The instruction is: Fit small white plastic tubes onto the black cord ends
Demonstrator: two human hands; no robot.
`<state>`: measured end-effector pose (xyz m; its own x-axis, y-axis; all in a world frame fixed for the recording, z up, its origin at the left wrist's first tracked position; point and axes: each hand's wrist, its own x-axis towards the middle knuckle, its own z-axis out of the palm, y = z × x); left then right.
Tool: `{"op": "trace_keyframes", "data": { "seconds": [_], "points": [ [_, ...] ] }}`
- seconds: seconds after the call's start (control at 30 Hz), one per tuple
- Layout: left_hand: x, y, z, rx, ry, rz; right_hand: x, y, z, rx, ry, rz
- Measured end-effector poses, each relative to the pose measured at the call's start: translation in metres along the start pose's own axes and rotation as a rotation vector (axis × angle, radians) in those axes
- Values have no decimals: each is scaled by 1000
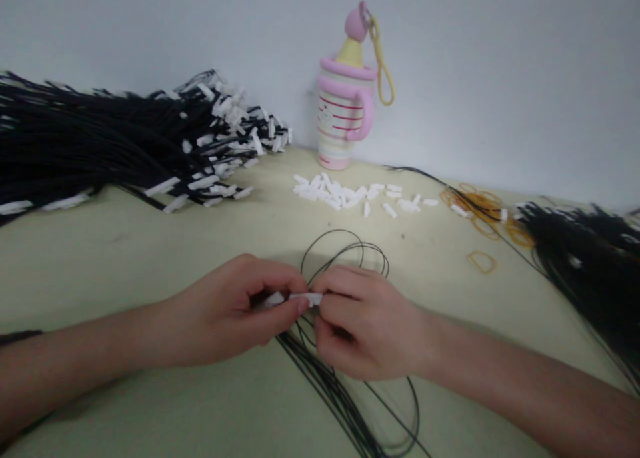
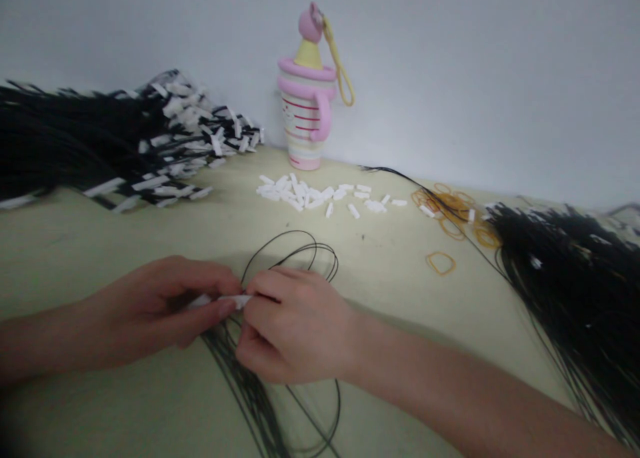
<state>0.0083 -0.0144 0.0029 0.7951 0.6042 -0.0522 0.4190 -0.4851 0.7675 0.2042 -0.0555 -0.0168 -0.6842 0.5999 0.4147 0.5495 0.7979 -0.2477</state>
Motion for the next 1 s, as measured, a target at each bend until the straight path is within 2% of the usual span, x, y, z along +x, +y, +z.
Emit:
{"op": "trace_keyframes", "data": {
  "seconds": [0.63, 1.0],
  "points": [
    [1, 1, 0, -24, -7, -2, -2, 0, 0, -3, 3, -8],
    [0, -1, 1, -52, 6, 5, 0, -5, -1, 42, 99, -16]
  ]
}}
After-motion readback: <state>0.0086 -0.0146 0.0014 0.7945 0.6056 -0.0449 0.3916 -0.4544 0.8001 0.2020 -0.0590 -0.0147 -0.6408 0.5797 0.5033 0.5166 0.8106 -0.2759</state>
